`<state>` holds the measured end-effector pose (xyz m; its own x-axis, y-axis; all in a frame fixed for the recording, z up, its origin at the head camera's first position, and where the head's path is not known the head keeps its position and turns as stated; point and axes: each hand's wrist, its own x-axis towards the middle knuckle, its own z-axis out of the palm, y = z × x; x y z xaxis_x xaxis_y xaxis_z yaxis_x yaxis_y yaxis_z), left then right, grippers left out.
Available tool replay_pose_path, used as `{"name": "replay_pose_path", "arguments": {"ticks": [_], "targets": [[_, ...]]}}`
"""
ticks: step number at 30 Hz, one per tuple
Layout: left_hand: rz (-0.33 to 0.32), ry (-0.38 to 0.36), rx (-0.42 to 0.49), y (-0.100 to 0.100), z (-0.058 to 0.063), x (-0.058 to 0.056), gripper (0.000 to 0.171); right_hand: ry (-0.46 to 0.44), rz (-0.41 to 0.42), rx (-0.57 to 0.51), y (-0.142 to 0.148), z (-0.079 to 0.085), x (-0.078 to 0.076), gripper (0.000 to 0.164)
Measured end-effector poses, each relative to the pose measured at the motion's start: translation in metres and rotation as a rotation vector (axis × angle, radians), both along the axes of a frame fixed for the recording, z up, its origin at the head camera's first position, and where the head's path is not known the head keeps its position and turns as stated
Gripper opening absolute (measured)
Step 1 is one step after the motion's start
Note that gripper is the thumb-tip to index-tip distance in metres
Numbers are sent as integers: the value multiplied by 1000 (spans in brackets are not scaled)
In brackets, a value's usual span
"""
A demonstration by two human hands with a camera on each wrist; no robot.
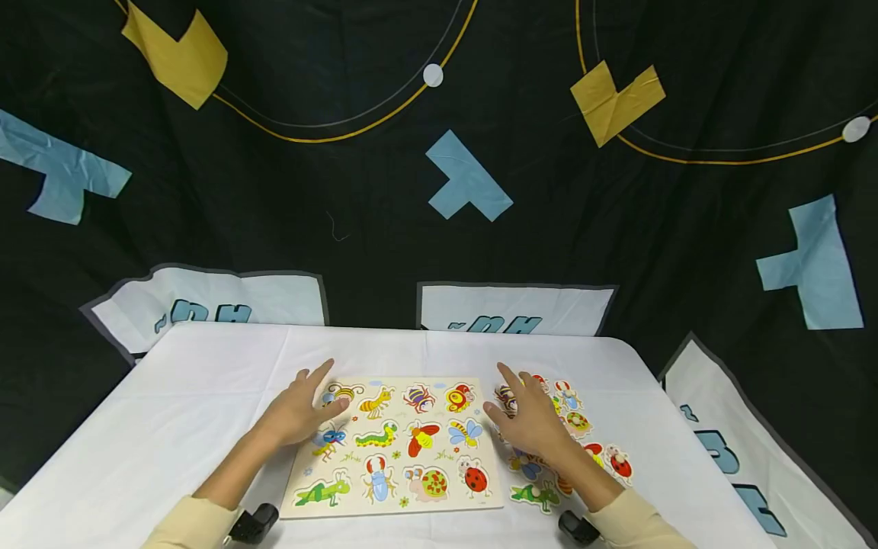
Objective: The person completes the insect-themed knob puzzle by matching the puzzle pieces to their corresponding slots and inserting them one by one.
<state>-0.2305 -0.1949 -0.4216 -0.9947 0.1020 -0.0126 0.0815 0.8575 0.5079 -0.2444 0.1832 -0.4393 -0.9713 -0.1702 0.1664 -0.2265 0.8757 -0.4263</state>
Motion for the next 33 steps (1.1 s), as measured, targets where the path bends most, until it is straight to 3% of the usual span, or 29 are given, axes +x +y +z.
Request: {"name": "replay_pose_path", "arguments": {"ticks": [7,14,24,33], "targets": [[59,-33,61,-10,10,-2,83,22,2,-110,8,4,0,73],[92,-16,153,-21,11,-5,71,51,-59,-199,15,4,-5,67],[172,20,251,-28,-1,-5,58,10,-87,-340,22,4,-6,46],[238,27,315,-31,-17,-4,57,-83,-132,-374,26,1,-4,30]]}}
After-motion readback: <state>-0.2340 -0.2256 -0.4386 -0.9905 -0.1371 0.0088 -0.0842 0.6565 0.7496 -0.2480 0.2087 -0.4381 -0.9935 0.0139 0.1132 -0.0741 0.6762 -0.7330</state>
